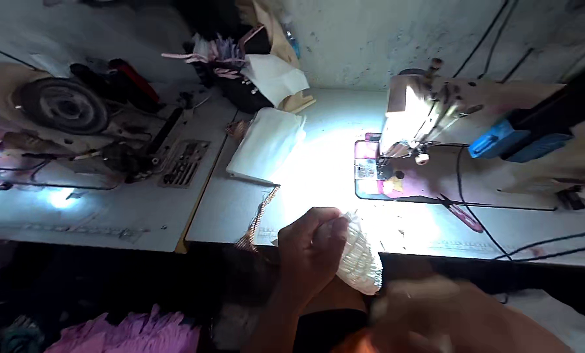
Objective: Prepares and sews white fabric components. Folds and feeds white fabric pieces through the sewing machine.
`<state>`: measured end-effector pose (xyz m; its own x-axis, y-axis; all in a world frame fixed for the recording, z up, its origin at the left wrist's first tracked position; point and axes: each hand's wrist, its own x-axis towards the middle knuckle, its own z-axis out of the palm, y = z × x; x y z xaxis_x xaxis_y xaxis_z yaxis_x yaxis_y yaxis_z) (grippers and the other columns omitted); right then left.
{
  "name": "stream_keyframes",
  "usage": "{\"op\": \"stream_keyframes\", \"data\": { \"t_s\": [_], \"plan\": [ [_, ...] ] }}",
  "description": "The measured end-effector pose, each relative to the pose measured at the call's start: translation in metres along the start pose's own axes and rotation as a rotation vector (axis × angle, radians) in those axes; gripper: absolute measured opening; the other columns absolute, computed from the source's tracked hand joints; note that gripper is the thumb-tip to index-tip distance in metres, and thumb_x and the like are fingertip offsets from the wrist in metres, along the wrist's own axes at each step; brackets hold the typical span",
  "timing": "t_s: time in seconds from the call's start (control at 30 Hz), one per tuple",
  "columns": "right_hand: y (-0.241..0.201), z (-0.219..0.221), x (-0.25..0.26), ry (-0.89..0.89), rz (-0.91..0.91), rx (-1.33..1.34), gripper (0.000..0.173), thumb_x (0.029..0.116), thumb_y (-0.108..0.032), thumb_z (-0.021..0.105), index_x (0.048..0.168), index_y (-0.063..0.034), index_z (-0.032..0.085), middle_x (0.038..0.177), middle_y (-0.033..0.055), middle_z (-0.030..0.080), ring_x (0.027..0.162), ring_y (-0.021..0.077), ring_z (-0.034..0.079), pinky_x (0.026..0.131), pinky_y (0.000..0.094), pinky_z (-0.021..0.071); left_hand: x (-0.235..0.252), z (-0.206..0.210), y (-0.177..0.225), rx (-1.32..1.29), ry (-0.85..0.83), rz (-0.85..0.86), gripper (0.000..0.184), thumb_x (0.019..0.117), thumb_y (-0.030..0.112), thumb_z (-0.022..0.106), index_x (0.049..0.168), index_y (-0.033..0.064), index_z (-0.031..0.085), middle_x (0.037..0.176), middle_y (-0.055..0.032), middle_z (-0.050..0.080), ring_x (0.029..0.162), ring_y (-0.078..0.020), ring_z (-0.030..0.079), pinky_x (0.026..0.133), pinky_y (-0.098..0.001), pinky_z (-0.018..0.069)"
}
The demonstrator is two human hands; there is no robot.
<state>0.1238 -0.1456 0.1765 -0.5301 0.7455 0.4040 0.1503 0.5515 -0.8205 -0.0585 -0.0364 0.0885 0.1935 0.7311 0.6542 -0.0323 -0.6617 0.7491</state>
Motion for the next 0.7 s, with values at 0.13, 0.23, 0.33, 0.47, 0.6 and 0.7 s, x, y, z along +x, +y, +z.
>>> {"op": "stream_keyframes", "data": {
  "t_s": [0.13, 0.23, 0.33, 0.47, 0.6, 0.7],
  "plan": [
    [0.051, 0.014, 0.015, 0.528, 0.057, -0.075, 0.028, 0.0899, -0.01, 0.076, 0.112, -0.0025, 0.06, 0.09, -0.0024, 0.07, 0.082, 0.0004, 0.067, 0.077, 0.017, 0.0576, -0.011, 0.009, 0.016, -0.243, -0.086, -0.055, 0.012, 0.1019, 0.012, 0.061, 0.103, 0.0045, 0.071, 0.093, 0.0077, 0.074, 0.085, 0.0084, 0.065, 0.078, -0.011, 0.0543],
    [0.048, 0.016, 0.007, 0.63, 0.135, -0.069, 0.027, 0.0867, -0.009, 0.078, 0.107, -0.0041, 0.062, 0.087, -0.0043, 0.07, 0.08, 0.0008, 0.067, 0.075, 0.0167, 0.0587, -0.016, 0.012, 0.025, -0.298, -0.078, -0.11, 0.01, 0.1016, 0.011, 0.061, 0.104, 0.0099, 0.071, 0.095, 0.0131, 0.073, 0.086, 0.0087, 0.066, 0.076, -0.0107, 0.0552],
    [0.042, 0.014, 0.0, 0.637, 0.196, -0.05, 0.022, 0.0875, -0.013, 0.078, 0.103, -0.0055, 0.064, 0.087, -0.0044, 0.07, 0.08, 0.0013, 0.067, 0.074, 0.0161, 0.0584, -0.017, 0.015, 0.027, -0.301, -0.102, -0.105, 0.011, 0.1018, 0.011, 0.061, 0.104, 0.0086, 0.071, 0.096, 0.0121, 0.074, 0.087, 0.0088, 0.066, 0.076, -0.0105, 0.0552],
    [0.038, 0.014, -0.004, 0.683, 0.221, -0.013, 0.015, 0.0875, -0.009, 0.076, 0.098, -0.0057, 0.065, 0.087, -0.0029, 0.07, 0.08, 0.0027, 0.067, 0.074, 0.0171, 0.0582, -0.018, 0.021, 0.029, -0.306, -0.115, -0.104, 0.011, 0.1004, 0.01, 0.062, 0.104, 0.0073, 0.072, 0.095, 0.0103, 0.074, 0.088, 0.007, 0.067, 0.079, -0.0121, 0.0564],
    [0.038, 0.017, -0.006, 0.727, 0.225, 0.01, 0.016, 0.0854, -0.007, 0.076, 0.097, -0.0048, 0.065, 0.086, -0.002, 0.07, 0.08, 0.0036, 0.067, 0.075, 0.0179, 0.0582, -0.023, 0.023, 0.031, -0.322, -0.109, -0.128, 0.013, 0.1008, 0.009, 0.061, 0.105, 0.0089, 0.074, 0.095, 0.0112, 0.074, 0.087, 0.0068, 0.067, 0.08, -0.0121, 0.0562],
    [0.04, 0.021, -0.007, 0.772, 0.214, 0.002, 0.016, 0.0842, -0.007, 0.077, 0.096, -0.0058, 0.066, 0.087, -0.0023, 0.07, 0.083, 0.0039, 0.067, 0.077, 0.0189, 0.0575, -0.026, 0.025, 0.033, -0.342, -0.088, -0.166, 0.014, 0.1018, 0.011, 0.061, 0.107, 0.0109, 0.074, 0.097, 0.0131, 0.075, 0.089, 0.0073, 0.067, 0.081, -0.0116, 0.056]
  ]
}}
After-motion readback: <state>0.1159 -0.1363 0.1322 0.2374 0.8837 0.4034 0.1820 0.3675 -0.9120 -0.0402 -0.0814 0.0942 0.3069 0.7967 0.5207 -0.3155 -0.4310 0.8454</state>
